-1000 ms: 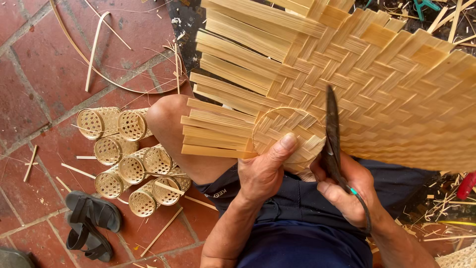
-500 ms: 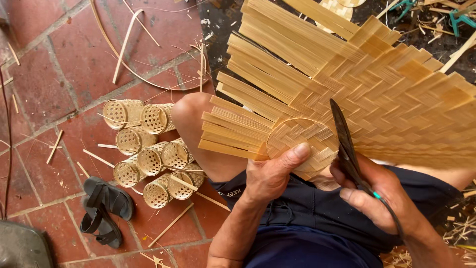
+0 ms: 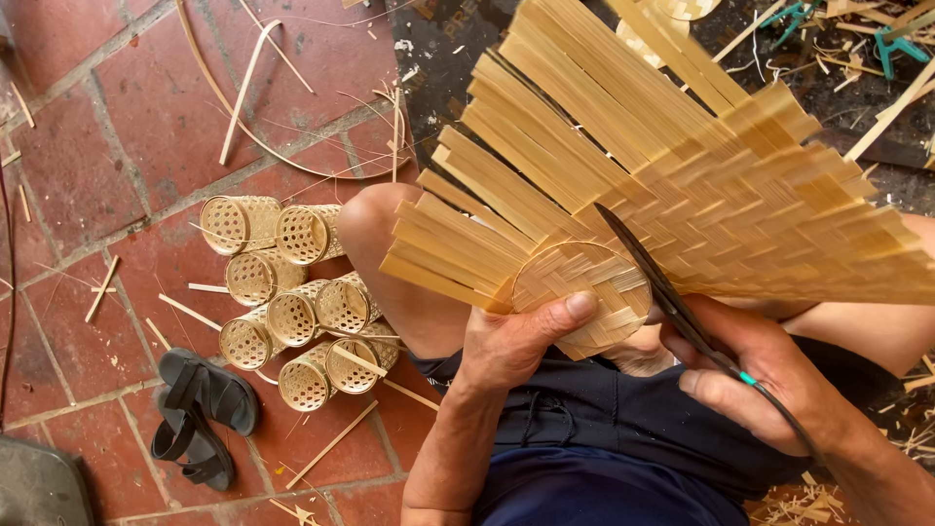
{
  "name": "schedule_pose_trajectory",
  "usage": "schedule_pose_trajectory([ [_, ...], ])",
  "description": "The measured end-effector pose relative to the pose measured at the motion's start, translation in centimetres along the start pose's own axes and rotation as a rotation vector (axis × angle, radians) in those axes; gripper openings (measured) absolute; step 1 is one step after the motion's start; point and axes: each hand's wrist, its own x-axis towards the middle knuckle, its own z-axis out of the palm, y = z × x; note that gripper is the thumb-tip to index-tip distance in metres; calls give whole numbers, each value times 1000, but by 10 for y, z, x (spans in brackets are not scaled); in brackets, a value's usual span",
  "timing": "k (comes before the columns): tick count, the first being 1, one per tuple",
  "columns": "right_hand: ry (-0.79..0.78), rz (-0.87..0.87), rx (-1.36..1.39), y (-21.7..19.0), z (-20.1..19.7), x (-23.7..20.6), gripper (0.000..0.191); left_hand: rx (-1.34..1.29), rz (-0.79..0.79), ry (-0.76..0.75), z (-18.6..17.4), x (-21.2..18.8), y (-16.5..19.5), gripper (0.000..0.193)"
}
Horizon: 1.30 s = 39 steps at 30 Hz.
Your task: The person sits on the workshop floor holding a woven bamboo mat on their lap and trims it with scissors, cutting out a circular woven piece around a round bamboo lid used as a template. They rotate the mat as they cut and set trimmed circular pieces aside near finished woven bamboo baskets.
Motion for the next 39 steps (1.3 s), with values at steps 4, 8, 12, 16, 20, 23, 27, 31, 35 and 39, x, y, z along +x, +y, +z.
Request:
schedule_pose_trajectory([
  [4, -39, 39, -109, -6, -5, 2, 54, -2, 2, -16, -2, 0, 7, 45],
  [8, -149, -98, -20, -35, -7, 18, 62, 56, 66, -47, -3, 0, 24, 45],
  [12, -88, 23, -32, -56, -2, 30, 68, 16, 52, -102, -7, 6, 45, 42],
  [16, -72, 28, -97, -53, -9, 23, 69, 106, 41, -222, -12, 11, 57, 46],
  [20, -70, -11, -142, -40, -19, 11, 65, 170, -26, -271, -13, 19, 59, 48],
  [23, -86, -61, -197, -37, -20, 11, 60, 152, -90, -289, -13, 25, 59, 50],
  [27, -8, 61, -148, -44, -24, 12, 67, 199, -160, -346, -12, 29, 61, 49],
  [31, -92, 10, -270, -46, -36, 15, 68, 237, -203, -334, -14, 33, 71, 49],
  [35, -129, 39, -328, -43, -44, 19, 69, 232, -211, -370, -16, 37, 79, 49],
  [39, -167, -174, -350, -50, -50, 21, 72, 382, -170, -393, -15, 41, 83, 50],
])
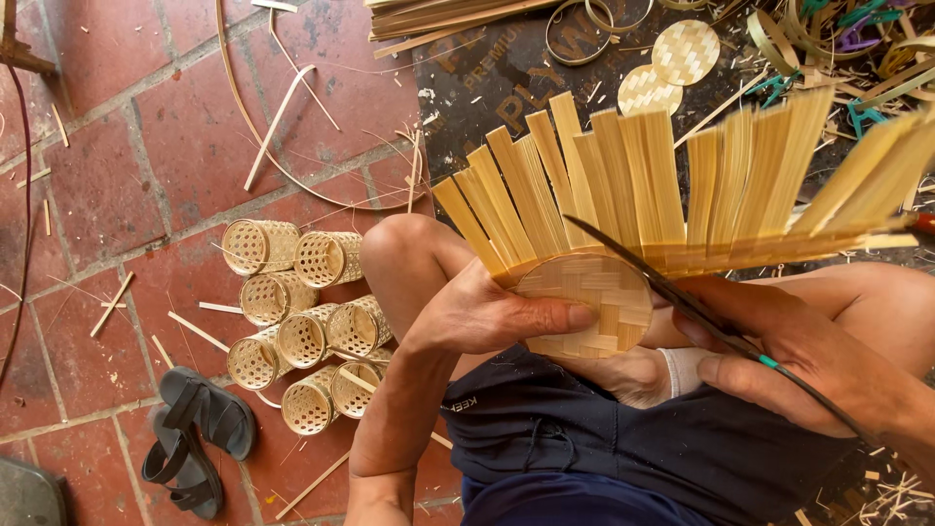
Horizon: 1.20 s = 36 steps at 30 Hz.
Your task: The person sits on the workshop floor holding a woven bamboo mat on their lap and trims it with scissors, cutting out a circular woven piece around a round bamboo lid used as a template. They rotate the mat as they cut and set trimmed circular pieces aside near finished woven bamboo baskets.
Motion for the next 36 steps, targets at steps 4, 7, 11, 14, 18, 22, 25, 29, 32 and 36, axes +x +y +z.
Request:
schedule_pose_trajectory([
  [4, -23, 5, -50, -4, -6, 4, 76, 24, -7, -61, -8, 1, 10, 49],
  [7, -34, 55, -61, -1, -7, 4, 73, 120, -9, -66, -10, 1, 15, 51],
  [11, -67, 165, 343, 4, -16, -2, 67, 155, 39, -93, -10, 1, 18, 53],
  [14, -69, 124, -65, 3, -17, -2, 68, 124, 10, -124, -12, 2, 20, 53],
  [18, -17, 5, -257, -17, -19, 4, 64, 94, -16, -197, -15, 7, 22, 52],
  [22, -136, 30, -54, -42, -25, 14, 62, 189, 66, -262, -14, 13, 28, 52],
  [25, -390, 467, -542, -47, -25, 18, 48, 209, 54, -322, -15, 20, 34, 54],
  [29, -87, 105, -177, -36, -17, 15, 65, 330, 33, -375, -16, 26, 43, 53],
  [32, -29, -183, -525, -32, -20, 10, 64, 493, -34, -421, -14, 29, 47, 50],
  [36, -48, 91, -405, -41, -21, 17, 65, 237, -131, -434, -11, 31, 49, 51],
])
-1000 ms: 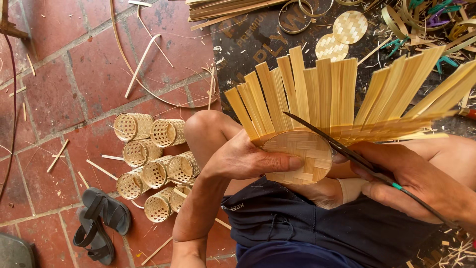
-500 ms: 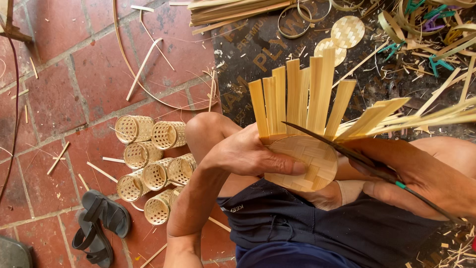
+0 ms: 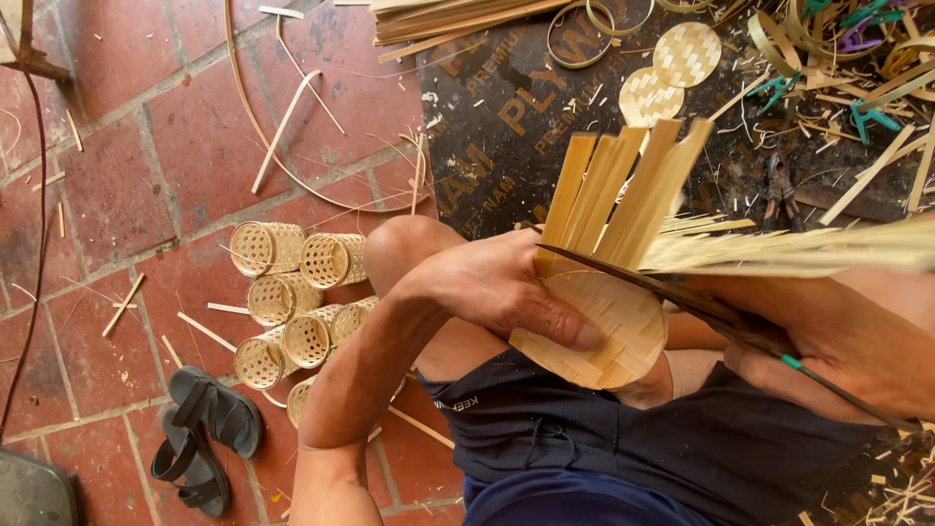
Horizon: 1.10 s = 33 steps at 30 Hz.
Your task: The person sits on the workshop floor holding a woven bamboo mat on their lap and trims it with scissors, cutting out a circular woven piece around a round bamboo lid used as a template. They rotate the mat as they cut and set trimmed circular pieces aside near finished woven bamboo baskets.
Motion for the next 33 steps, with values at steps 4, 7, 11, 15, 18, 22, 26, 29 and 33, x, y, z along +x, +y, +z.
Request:
schedule_pose_trajectory([
  [4, 77, -208, -94, -20, -6, 11, 57, 58, -157, 24, -1, 3, 4, 47],
  [7, 73, -77, -138, -28, -10, 20, 58, 47, -219, 28, 1, 5, 6, 47],
  [11, 57, -11, -126, -26, -19, 32, 64, 87, -364, 101, -2, 3, 7, 43],
  [15, 22, -55, -243, -27, -39, 46, 66, 58, -116, 114, -9, 4, 10, 48],
  [18, 68, -366, -223, -32, -61, 57, 67, 85, -98, 147, -17, 5, 21, 53],
  [22, -11, -163, -228, -40, -65, 73, 58, 49, -159, 219, -21, 3, 38, 50],
  [26, -106, -187, -102, -26, -64, 90, 59, 212, -223, 22, -20, 7, 38, 49],
  [29, -331, -143, 455, -3, -65, 105, 50, 239, -252, 25, -27, 1, 33, 48],
  [33, -334, 34, 432, 14, -76, 110, 51, 77, -150, 409, -56, -34, 34, 46],
])
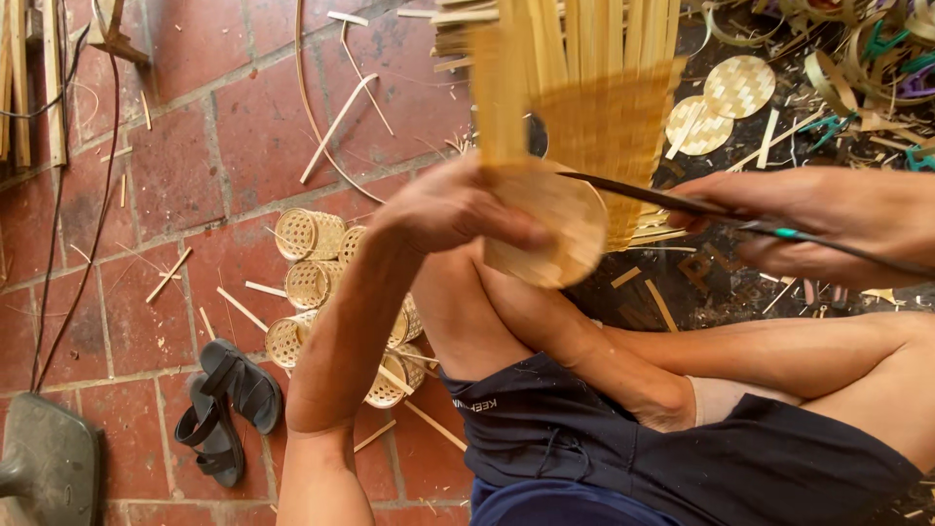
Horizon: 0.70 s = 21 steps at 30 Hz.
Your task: The person sits on the workshop floor holding a woven bamboo mat on their lap and trims it with scissors, cutting out a circular woven piece around a round bamboo lid used as a template. They rotate the mat as they cut and set trimmed circular pieces aside near finished woven bamboo baskets.
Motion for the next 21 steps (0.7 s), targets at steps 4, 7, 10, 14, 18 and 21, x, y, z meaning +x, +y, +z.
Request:
schedule_pose_trajectory([
  [4, 454, -157, 109, -15, 25, -11, 45, -192, 119, 75, -10, -8, -5, 50],
  [7, 643, -288, -85, -26, 66, -6, 52, 90, 111, -18, 18, 17, -7, 44],
  [10, 700, -339, -60, -29, 89, -1, 45, 354, -69, -132, 46, 43, -6, 40],
  [14, 800, -345, 39, -18, 107, -5, 40, 447, -90, -134, 58, 62, -16, 44],
  [18, 1165, -381, 183, 5, 135, -22, 44, -177, 118, -288, 58, 73, -38, 58],
  [21, 1407, -588, 399, 26, 162, -18, 44, -798, 311, -370, 102, 71, -67, 72],
])
